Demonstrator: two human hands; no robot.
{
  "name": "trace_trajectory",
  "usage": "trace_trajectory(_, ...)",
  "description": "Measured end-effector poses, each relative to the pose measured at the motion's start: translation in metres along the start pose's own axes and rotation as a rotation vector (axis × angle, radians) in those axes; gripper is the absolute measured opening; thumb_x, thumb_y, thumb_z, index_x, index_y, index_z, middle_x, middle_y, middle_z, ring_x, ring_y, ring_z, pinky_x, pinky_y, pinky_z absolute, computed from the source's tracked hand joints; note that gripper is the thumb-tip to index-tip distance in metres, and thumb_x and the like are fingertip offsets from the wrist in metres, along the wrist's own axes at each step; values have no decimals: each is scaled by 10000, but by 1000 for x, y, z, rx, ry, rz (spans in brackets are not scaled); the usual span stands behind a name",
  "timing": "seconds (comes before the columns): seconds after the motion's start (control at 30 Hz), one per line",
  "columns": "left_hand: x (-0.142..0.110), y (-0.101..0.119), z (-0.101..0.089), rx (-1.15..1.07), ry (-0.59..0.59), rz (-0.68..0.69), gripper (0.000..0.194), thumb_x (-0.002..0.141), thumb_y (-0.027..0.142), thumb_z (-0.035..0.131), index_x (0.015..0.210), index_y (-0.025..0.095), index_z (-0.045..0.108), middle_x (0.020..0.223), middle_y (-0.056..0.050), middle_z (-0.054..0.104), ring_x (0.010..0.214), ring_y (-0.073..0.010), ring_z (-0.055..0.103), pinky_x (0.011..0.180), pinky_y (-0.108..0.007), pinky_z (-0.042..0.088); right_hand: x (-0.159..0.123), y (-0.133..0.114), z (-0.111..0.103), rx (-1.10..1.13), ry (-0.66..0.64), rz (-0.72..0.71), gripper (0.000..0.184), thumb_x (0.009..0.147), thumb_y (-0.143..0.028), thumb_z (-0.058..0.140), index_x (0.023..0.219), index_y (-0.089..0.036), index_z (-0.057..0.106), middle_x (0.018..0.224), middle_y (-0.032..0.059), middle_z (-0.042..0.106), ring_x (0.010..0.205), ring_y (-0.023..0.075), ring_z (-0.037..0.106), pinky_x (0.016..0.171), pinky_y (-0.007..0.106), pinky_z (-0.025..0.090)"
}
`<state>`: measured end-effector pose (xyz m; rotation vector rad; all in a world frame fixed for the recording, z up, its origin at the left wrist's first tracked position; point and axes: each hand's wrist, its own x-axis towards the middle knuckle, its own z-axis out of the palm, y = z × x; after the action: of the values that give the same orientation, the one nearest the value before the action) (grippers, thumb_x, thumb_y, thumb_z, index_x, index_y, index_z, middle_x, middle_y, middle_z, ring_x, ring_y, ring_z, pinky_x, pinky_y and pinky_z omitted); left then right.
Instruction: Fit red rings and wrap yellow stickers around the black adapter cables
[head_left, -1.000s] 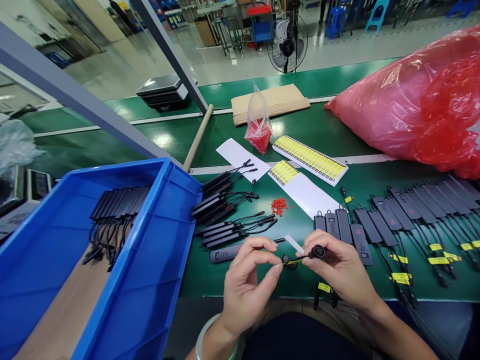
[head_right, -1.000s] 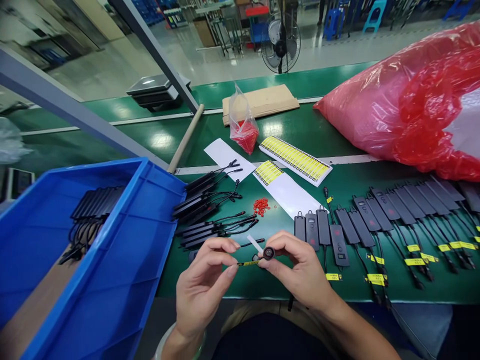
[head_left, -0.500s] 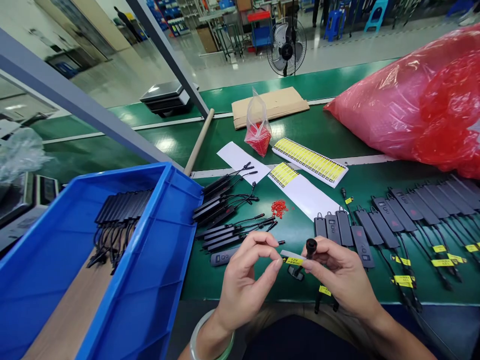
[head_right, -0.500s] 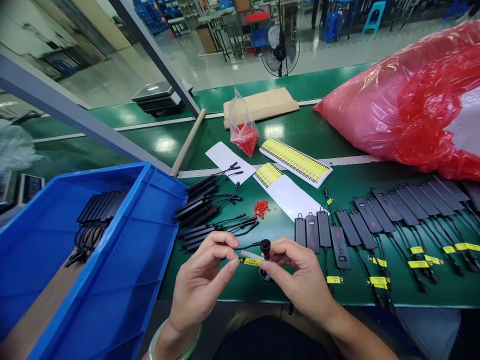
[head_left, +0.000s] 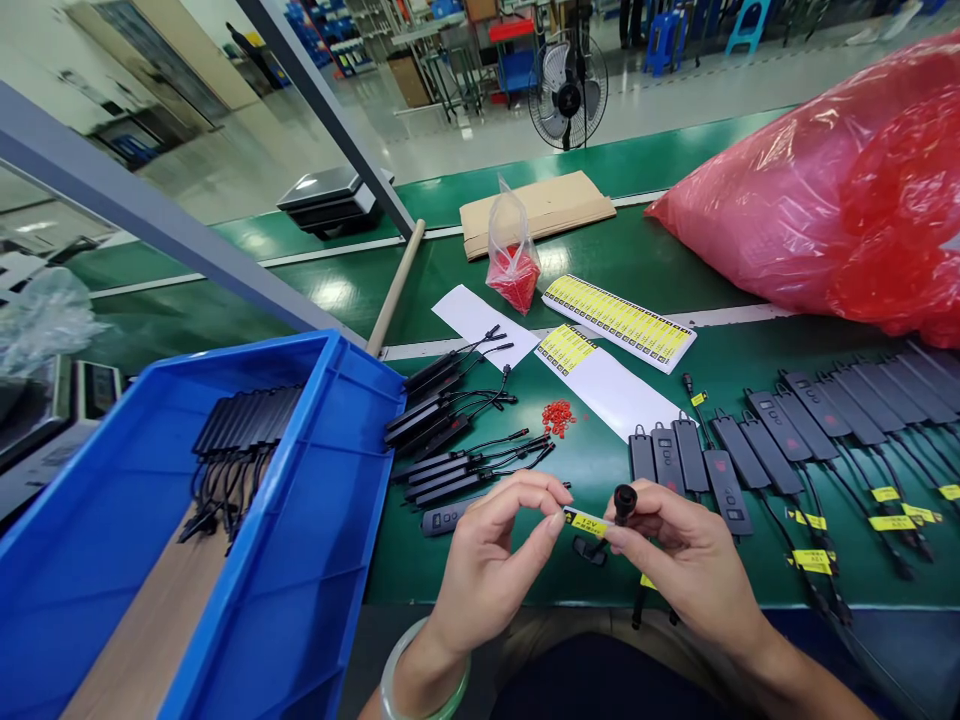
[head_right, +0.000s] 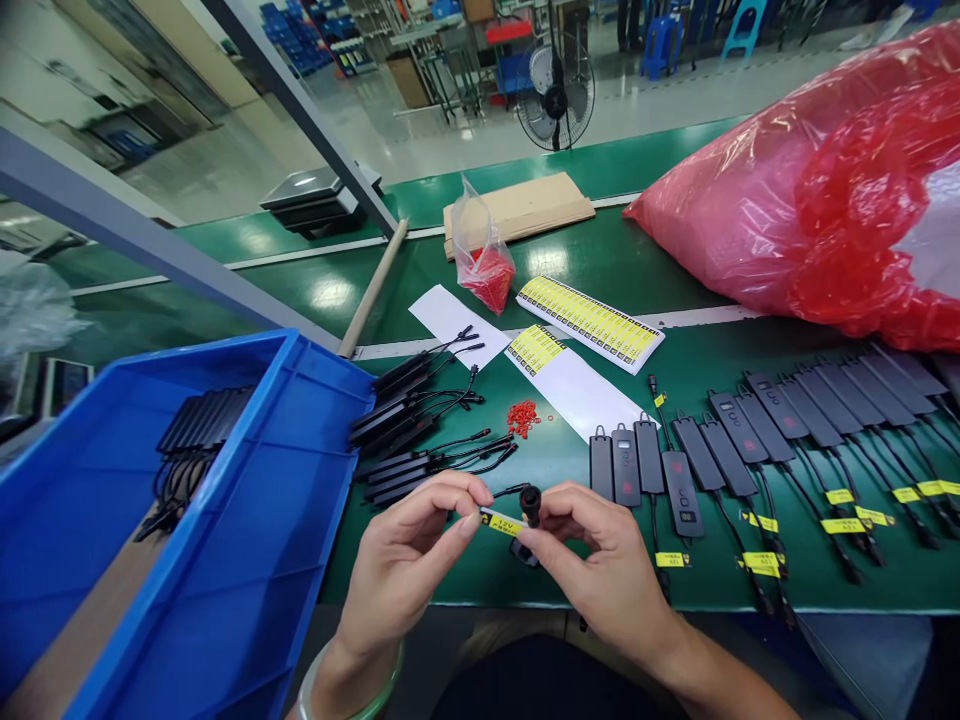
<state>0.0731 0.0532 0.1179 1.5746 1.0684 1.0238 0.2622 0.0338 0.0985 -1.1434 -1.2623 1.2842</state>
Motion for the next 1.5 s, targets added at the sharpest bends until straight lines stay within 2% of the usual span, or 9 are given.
trace_trajectory(0.43,-1,-1,1,-59,-22,-14,97,913,131,572,851,196,608,904,-27,652,857,-147,601,776,-261,461,-4,1,0,-49,7,-2,67,857,-243,673,803,-220,642,800,-14,601,678,104,588,613,182,517)
trace_trajectory(0.9,-1,-1,3,-46,7,-7,93,909,129,576,853,192,617,892,-33,651,848,-151,603,766,-262,464,-5,-1,1,-85,18,1,107,855,-254,665,776,-201,617,758,-6,597,642,113,590,595,198,530)
trace_trajectory(1.07,-1,-2,5,-54,9,-36,90,907,138,584,841,190,617,880,-34,642,852,-156,595,779,-270,462,-7,1,1,-74,2,-20,64,869,-232,645,812,-214,620,786,-2,618,675,124,620,628,210,547)
trace_trajectory(1.17,-2,-4,7,-66,26,-69,94,912,154,583,832,187,619,883,-34,636,856,-155,590,780,-266,461,-9,4,3,-90,33,-36,49,874,-208,633,845,-227,598,788,-9,625,693,123,629,651,211,550)
trace_trajectory(1.27,-2,-7,10,-109,45,-100,109,915,166,586,813,193,613,867,-23,627,845,-144,583,771,-250,459,-10,8,6,-55,111,-34,132,865,-189,640,927,-249,540,791,-26,625,681,109,635,636,196,550)
trace_trajectory(1.33,-3,-8,14,-161,94,-117,60,911,174,597,942,224,609,915,-16,630,892,-147,584,803,-253,457,-11,9,9,-39,148,-41,178,863,-181,640,966,-258,517,808,-28,627,690,104,639,638,191,552)
trace_trajectory(1.37,-3,-8,16,-182,113,-123,164,897,182,620,1044,246,588,978,-20,631,942,-155,581,830,-261,454,-12,9,10,-42,155,-49,181,865,-178,636,973,-258,515,816,-27,627,698,103,640,646,191,553)
trace_trajectory(1.43,-5,-8,20,-190,76,-118,279,873,200,656,1128,257,558,1032,-29,618,979,-168,568,844,-272,448,-15,9,11,-60,135,-68,170,872,-170,623,982,-252,522,837,-19,627,711,103,643,664,199,556)
trace_trajectory(1.5,-7,-8,22,-160,-22,-90,97,883,201,639,971,222,606,910,-20,603,881,-159,557,777,-265,443,-17,9,11,-72,75,-82,169,874,-168,617,996,-243,527,848,-11,630,719,108,646,680,213,559)
